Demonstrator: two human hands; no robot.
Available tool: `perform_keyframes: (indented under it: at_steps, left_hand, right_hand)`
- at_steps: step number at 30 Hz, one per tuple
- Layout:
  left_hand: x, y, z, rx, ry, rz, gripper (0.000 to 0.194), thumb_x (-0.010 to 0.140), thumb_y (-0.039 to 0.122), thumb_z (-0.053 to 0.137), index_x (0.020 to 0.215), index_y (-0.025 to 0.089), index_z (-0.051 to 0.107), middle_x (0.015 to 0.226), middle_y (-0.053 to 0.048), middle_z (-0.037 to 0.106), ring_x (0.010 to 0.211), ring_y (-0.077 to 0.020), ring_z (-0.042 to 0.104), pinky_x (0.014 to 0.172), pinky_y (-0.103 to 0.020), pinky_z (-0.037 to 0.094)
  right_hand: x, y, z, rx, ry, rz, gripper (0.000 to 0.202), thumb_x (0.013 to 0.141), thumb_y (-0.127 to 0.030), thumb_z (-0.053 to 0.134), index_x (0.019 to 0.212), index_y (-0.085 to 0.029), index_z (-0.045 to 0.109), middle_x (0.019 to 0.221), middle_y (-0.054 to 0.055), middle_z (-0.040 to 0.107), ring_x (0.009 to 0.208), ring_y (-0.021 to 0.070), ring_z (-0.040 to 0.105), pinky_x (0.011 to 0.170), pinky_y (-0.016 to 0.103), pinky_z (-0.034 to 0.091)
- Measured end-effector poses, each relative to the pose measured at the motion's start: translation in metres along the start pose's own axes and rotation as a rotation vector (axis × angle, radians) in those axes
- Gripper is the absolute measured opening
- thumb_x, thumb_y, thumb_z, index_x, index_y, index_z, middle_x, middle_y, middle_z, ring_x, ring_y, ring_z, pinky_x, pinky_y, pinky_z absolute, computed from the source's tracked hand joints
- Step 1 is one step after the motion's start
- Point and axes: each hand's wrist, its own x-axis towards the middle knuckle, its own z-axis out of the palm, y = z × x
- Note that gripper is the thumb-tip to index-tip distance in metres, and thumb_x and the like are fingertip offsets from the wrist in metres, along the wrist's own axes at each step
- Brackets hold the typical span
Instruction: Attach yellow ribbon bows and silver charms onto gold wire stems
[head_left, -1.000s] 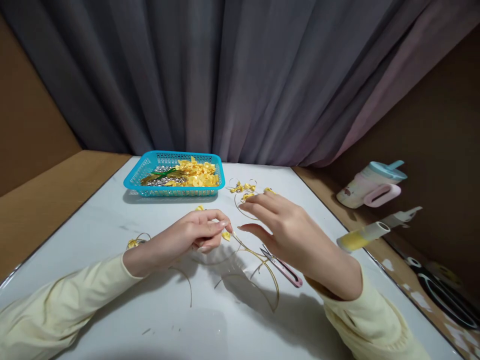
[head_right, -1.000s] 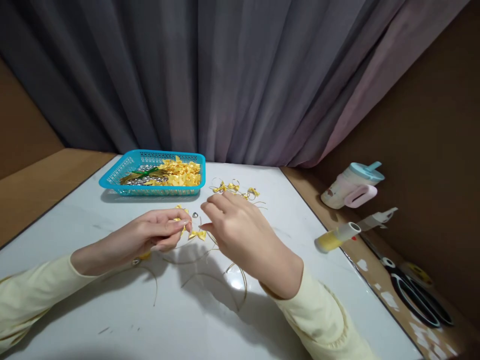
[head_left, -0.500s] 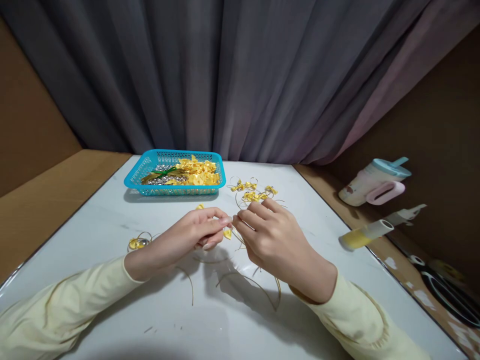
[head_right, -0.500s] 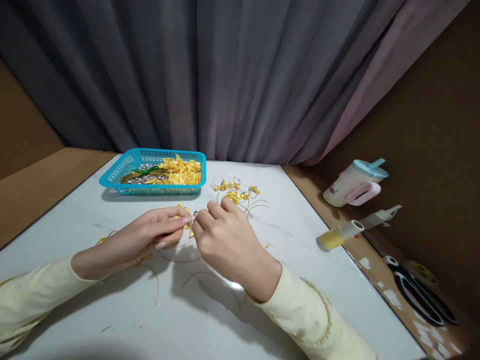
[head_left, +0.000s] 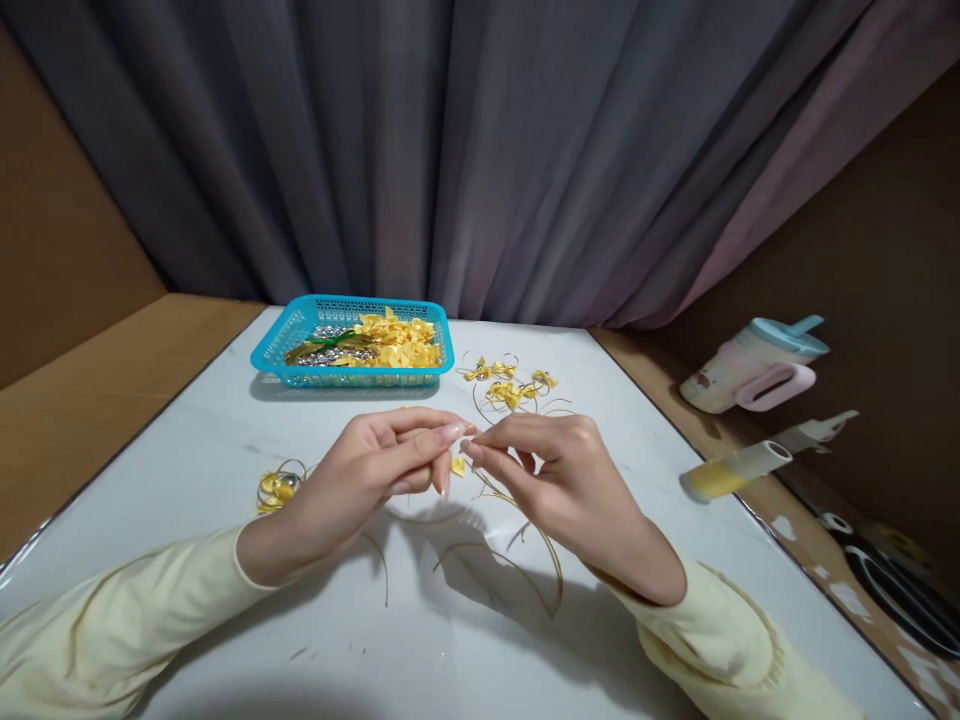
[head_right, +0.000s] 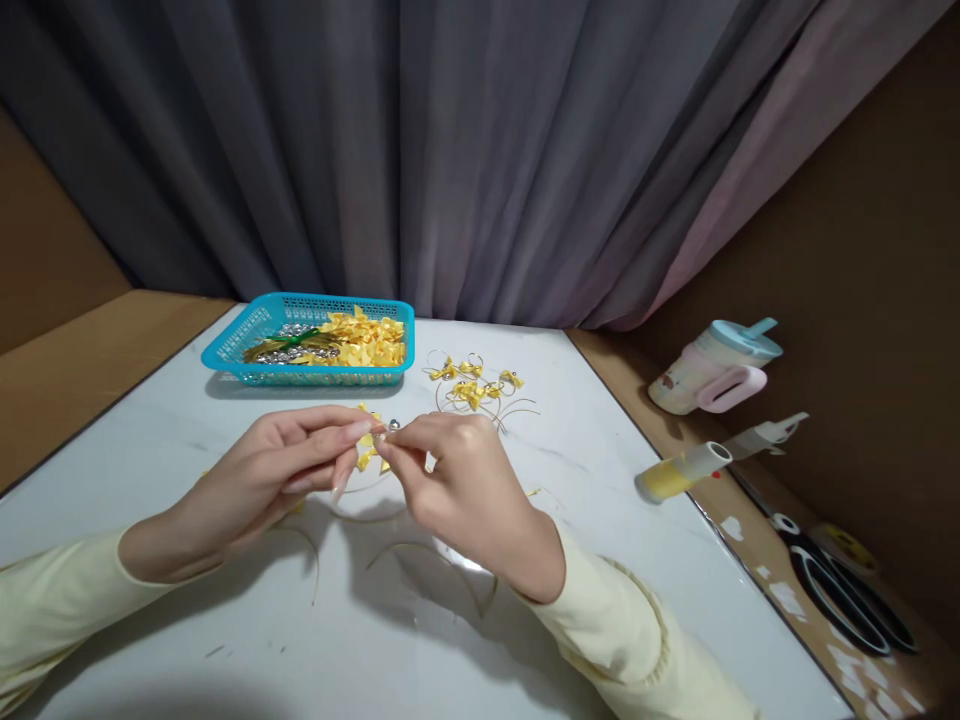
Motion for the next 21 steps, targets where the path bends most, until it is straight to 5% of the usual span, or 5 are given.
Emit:
perform_keyframes:
  at_steps: [5, 15, 21]
  left_hand:
    - [-0.006, 0.004, 0.001, 0.318, 0.068, 0.092, 0.025, 0.084, 0.036, 0.055, 0.096, 0.018, 0.067, 0.055, 0.003, 0.056, 0.043, -0.0067, 0.026, 0.040, -0.022, 0.019]
    - [-0.012, -0.001, -0.001, 0.852, 0.086, 0.387, 0.025, 0.088, 0.025, 0.047, 0.105, 0.021, 0.065, 0.061, 0.003, 0.059, 0.046, -0.0082, 0.041, 0.049, -0.020, 0.034]
    - [-0.004, 0.008, -0.002, 0.641, -0.038, 0.081, 0.031, 0.088, 0.036, 0.046, 0.107, 0.018, 0.062, 0.052, 0.004, 0.051, 0.041, -0.0078, 0.032, 0.039, -0.020, 0.025]
  right_hand:
    - [0.003, -0.004, -0.008, 0.097, -0.085, 0.222, 0.030, 0.084, -0.024, 0.054, 0.061, -0.012, 0.068, 0.049, 0.000, 0.056, 0.046, 0.0083, 0.044, 0.045, 0.021, 0.030]
    - [0.003, 0.001, -0.009, -0.025, -0.194, 0.095, 0.028, 0.085, -0.016, 0.048, 0.061, -0.013, 0.061, 0.050, -0.001, 0.052, 0.047, 0.0081, 0.041, 0.050, 0.021, 0.030]
    - [0.001, 0.009, -0.006, -0.106, -0.198, -0.024, 0.024, 0.084, -0.010, 0.040, 0.062, -0.015, 0.051, 0.054, -0.001, 0.048, 0.049, 0.0091, 0.040, 0.051, 0.022, 0.028]
